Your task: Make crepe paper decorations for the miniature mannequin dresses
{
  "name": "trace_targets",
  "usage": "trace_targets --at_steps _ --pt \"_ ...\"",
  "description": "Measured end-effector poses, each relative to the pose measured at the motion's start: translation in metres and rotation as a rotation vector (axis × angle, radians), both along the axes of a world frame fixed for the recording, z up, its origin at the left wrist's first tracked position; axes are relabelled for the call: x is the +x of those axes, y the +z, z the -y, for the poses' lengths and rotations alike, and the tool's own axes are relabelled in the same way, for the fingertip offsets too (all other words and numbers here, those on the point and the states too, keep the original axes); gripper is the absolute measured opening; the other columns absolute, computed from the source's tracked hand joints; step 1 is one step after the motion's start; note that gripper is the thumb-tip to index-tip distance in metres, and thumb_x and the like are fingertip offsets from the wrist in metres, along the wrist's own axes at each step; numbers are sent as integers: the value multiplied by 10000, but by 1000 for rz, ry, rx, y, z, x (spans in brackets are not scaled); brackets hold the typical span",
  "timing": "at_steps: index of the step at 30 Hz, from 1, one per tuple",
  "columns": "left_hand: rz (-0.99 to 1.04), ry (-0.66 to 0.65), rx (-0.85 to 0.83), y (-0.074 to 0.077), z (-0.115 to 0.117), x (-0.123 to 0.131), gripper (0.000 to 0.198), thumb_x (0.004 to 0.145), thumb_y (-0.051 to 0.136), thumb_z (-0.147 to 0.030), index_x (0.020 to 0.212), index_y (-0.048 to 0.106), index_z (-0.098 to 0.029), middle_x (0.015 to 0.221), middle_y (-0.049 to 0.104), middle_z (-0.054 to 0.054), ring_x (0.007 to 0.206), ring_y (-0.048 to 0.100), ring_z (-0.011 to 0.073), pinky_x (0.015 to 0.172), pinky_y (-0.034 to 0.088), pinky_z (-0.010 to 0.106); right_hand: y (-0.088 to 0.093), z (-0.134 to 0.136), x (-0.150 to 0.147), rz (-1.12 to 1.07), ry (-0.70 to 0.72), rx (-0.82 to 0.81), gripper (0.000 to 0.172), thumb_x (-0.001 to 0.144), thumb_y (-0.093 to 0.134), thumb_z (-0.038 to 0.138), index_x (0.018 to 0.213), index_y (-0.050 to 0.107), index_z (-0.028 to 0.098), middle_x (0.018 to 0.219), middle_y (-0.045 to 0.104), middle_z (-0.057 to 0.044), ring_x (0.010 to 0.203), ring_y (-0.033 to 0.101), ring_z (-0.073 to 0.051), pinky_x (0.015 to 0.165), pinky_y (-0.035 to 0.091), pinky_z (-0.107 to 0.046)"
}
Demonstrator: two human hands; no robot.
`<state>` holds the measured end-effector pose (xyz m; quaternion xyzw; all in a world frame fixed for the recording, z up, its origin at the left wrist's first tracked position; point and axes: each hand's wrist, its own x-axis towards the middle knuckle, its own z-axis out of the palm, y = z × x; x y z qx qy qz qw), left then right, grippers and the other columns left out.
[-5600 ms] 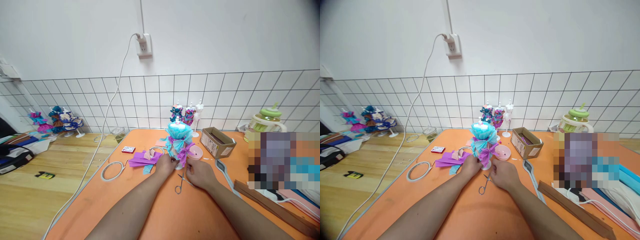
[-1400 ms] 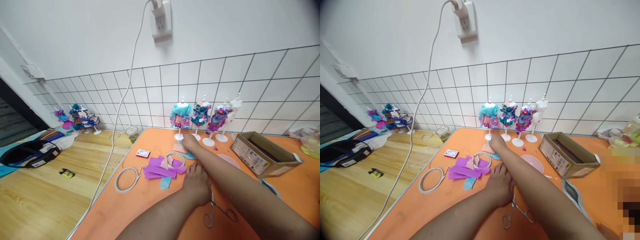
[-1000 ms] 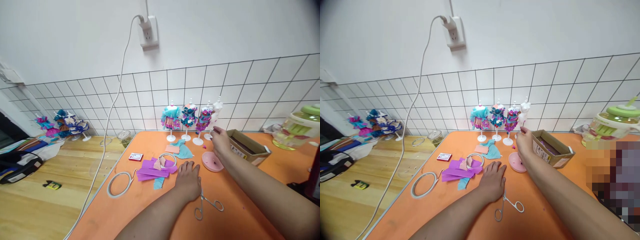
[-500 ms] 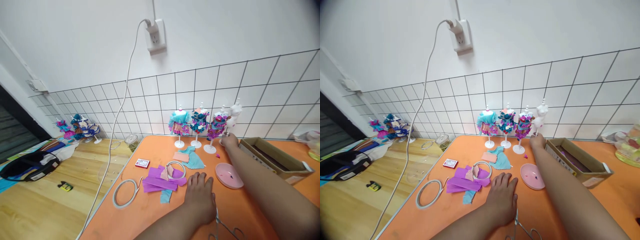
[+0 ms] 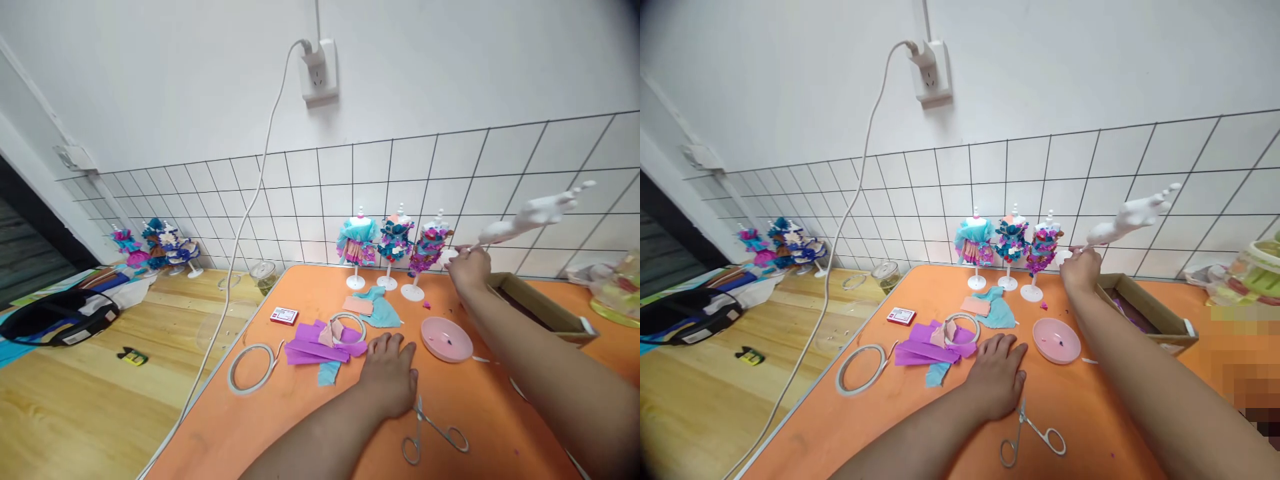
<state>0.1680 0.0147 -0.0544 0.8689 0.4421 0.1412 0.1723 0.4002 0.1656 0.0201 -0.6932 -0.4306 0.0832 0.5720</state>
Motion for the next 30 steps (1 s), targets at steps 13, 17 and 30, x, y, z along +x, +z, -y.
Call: trace_targets --at_steps 13,17,30 --pt "147 225 -13 23 29 -2 237 904 325 -219 965 548 -170 936 621 90 924 550 228 765 428 332 -15 130 -94 91 531 -267 189 883 443 206 845 628 194 786 721 -45 646 695 -152 578 512 -217" --pt "118 80 -54 30 61 -31 137 843 446 -195 832 582 -203 831 647 28 789 581 179 680 435 274 -45 135 -104 154 551 -349 219 885 411 174 831 622 186 764 704 -43 631 676 -144 582 474 -215" --pt "33 -394 23 30 74 -79 458 859 564 -389 1291 529 -240 1278 556 96 1227 477 266 1020 409 397 -56 131 -112 293 452 -357 265 861 505 264 1059 645 157 1063 653 -114 962 625 -222 796 446 -274"
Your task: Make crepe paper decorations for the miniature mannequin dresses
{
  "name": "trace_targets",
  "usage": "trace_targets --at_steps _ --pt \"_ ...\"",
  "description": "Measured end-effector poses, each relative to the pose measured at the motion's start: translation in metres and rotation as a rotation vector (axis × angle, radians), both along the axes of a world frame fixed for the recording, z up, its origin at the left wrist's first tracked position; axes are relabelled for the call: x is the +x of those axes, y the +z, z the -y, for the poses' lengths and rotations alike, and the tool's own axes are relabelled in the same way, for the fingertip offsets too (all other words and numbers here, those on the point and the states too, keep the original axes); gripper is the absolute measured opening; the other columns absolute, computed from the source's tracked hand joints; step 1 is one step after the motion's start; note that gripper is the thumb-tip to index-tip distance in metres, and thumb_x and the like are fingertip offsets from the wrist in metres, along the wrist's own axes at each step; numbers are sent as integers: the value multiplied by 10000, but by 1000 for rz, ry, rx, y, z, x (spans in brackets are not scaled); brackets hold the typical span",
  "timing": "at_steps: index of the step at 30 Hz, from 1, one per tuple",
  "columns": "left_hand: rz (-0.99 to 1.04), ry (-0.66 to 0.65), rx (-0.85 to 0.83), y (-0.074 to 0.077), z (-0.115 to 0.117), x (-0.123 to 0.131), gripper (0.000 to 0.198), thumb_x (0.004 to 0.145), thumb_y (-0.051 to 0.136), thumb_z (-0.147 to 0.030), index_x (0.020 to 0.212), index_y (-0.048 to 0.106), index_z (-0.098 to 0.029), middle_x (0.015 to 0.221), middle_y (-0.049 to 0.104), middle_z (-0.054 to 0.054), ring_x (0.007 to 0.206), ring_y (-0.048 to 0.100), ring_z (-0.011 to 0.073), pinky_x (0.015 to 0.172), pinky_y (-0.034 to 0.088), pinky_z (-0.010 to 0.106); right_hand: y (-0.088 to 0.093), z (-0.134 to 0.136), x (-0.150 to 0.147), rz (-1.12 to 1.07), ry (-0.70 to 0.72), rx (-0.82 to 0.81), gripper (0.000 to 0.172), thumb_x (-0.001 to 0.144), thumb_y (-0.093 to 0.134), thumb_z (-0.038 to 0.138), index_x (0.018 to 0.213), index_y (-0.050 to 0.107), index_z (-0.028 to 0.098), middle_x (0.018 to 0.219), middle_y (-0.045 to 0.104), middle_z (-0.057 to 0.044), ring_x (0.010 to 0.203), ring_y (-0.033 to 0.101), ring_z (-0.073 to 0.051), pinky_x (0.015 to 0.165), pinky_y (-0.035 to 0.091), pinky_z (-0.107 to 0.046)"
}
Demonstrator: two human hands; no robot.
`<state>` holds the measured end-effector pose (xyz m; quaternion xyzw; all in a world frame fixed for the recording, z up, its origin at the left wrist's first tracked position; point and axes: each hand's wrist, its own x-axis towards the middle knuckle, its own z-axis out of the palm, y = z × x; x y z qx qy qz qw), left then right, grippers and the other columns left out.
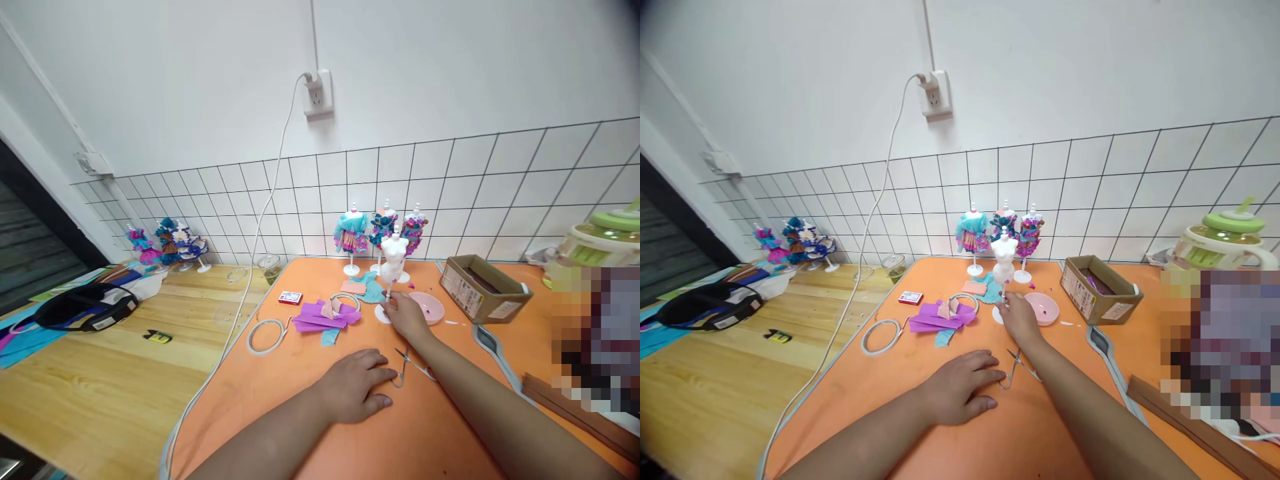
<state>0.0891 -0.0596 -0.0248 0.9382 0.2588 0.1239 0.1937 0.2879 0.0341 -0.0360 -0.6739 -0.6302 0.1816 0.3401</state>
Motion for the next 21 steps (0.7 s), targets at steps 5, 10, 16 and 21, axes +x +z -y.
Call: trace_targets --at_steps 5,10,16,21 --pt "19 15 3 2 0 -3 457 856 570 -352 1288 525 -211 1225 591 90 1189 501 252 1035 398 388 8 40 15 13 -50 -20 534 842 465 245 1359 451 111 1366 480 -185 1178 528 -273 965 416 -365" --pt "4 177 99 3 -6 -11 384 783 497 -100 1107 655 -231 1053 650 53 1000 582 205 887 466 338 10 116 15 138 272 -14 537 905 406 400 1421 405 253 1402 485 -92 1261 467 -248 1041 382 -412" --pt "-7 571 192 26 -30 -49 413 764 446 -53 1026 691 -258 1049 663 35 1019 575 208 879 449 338 6 142 26 312 466 -181 386 960 328 425 1158 624 274 1400 507 -77 1354 369 -264 1114 208 -564" --pt "-188 625 154 32 -38 -64 275 830 540 -257 1070 670 -288 1097 646 38 1031 579 232 838 450 333 -3 119 49 310 429 -137 316 883 419 223 1114 635 204 1390 505 -107 1315 414 -250 1036 381 -426"
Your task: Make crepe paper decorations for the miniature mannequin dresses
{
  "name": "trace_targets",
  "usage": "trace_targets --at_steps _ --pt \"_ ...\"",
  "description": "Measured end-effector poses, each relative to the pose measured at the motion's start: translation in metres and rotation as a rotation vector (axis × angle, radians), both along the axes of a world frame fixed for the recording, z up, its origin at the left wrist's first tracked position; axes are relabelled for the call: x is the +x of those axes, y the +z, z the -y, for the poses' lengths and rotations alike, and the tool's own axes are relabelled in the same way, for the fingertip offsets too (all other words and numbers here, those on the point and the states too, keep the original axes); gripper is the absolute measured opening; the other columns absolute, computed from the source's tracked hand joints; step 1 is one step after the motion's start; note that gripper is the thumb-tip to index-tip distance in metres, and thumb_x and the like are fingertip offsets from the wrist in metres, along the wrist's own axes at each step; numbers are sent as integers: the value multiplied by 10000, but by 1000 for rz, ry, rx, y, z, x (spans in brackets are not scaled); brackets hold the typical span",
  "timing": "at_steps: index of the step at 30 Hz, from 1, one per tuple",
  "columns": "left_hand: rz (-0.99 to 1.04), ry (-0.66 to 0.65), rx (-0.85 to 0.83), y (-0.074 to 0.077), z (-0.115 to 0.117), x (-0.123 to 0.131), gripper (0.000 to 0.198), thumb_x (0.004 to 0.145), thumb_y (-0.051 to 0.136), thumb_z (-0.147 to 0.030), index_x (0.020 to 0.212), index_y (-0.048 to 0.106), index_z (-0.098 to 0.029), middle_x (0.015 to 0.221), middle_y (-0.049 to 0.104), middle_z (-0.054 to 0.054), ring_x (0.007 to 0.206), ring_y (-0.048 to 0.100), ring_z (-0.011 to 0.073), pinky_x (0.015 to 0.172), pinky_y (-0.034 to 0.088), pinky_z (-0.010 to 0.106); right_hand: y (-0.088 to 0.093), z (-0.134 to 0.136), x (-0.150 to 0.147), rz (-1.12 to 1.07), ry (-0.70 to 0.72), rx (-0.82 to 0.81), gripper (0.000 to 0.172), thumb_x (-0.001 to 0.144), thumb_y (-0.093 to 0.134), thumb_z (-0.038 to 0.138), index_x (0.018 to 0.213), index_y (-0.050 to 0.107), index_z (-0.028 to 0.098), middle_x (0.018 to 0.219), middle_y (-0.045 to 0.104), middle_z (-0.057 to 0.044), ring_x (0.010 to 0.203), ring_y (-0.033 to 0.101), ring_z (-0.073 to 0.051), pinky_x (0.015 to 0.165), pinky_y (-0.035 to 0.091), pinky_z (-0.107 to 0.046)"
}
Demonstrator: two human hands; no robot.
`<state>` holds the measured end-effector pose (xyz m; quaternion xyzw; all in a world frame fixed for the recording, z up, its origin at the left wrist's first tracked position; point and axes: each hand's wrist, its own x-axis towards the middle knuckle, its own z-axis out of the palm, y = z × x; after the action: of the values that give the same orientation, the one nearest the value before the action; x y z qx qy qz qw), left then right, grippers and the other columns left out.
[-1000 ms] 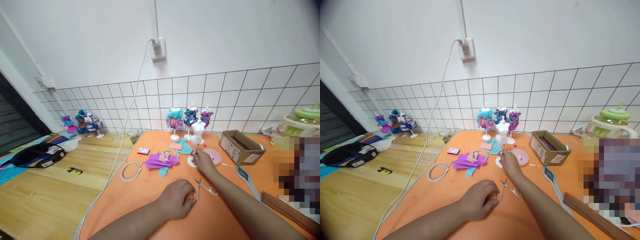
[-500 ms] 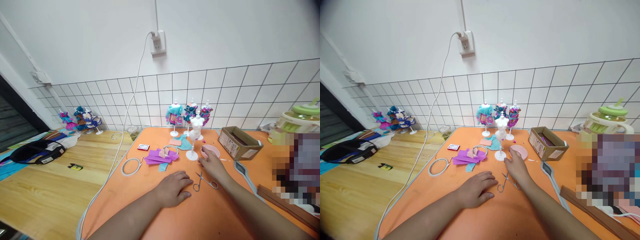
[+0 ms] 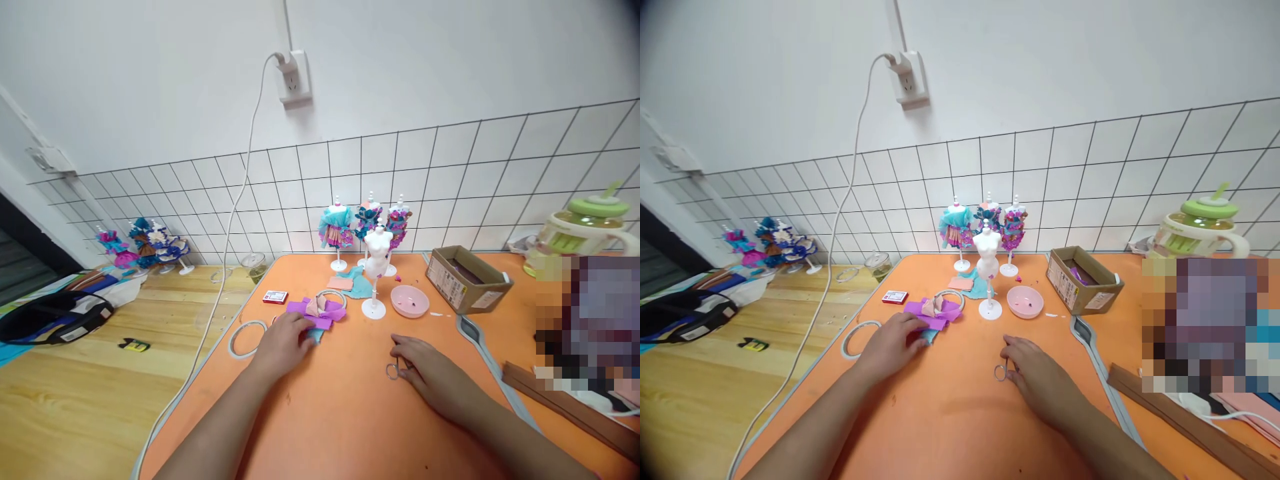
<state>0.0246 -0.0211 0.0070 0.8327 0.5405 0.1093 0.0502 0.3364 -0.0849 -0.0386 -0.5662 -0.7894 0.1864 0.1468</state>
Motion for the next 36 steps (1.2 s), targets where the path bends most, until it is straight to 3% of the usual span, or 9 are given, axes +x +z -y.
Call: trace_targets --at_steps 4,8,11,13,19,22,27,32,36 --pt "-98 -49 -103 -9 2 9 230 873 497 -301 994 691 -278 1038 665 40 968 618 218 745 458 296 -3 -1 1 68 -53 153 360 925 340 209 1043 678 239 1261 572 -109 1125 541 -260 898 442 -408" --pt "-105 -81 -91 -19 0 14 349 923 409 -343 1181 620 -241 1216 611 71 1089 579 241 850 466 345 0 6 -4 173 -167 104 310 925 401 363 1044 647 217 930 610 -93 812 582 -241 645 434 -342" --pt "-96 -82 -77 -24 -4 12 473 930 394 -388 1348 491 -189 1383 500 102 1241 474 270 996 401 398 0 7 -6 206 -141 81 286 911 434 348 1092 627 242 971 595 -82 832 576 -239 649 416 -330" --pt "-74 -74 -70 -24 -5 11 494 927 407 -399 1374 461 -196 1381 503 99 1244 470 267 1005 390 398 -1 5 -7 227 -111 73 305 921 395 267 1127 620 267 1015 592 -79 853 576 -233 672 412 -331" --pt "14 -22 102 -9 6 18 290 859 557 -412 1088 656 -264 1059 651 51 965 583 231 838 416 368 -2 1 -9 150 -131 31 304 951 374 283 1112 629 244 998 616 -75 912 572 -225 712 417 -318" --pt "67 -96 117 -7 13 21 235 907 490 -354 984 680 -239 966 658 52 901 584 208 797 408 351 0 5 -14 189 -114 44 272 933 392 202 1009 650 249 971 624 -62 911 571 -223 670 402 -296" --pt "103 -230 81 -13 21 27 252 929 444 -308 972 681 -233 896 655 53 866 579 203 760 409 342 11 14 -24 386 -133 67 441 823 429 -4 1147 585 251 1094 602 -75 976 560 -240 581 359 -264" --pt "114 -323 10 -18 24 35 247 924 454 -285 980 688 -231 898 669 47 871 582 192 795 415 344 16 14 -29 450 -175 -54 254 881 411 49 948 616 183 965 620 -94 831 611 -216 531 324 -260" --pt "112 -359 -18 -20 23 35 255 926 452 -289 1003 688 -230 896 674 43 883 577 188 812 420 341 22 17 -31 444 -183 -50 240 874 426 70 968 611 190 960 630 -90 847 618 -212 558 358 -256"
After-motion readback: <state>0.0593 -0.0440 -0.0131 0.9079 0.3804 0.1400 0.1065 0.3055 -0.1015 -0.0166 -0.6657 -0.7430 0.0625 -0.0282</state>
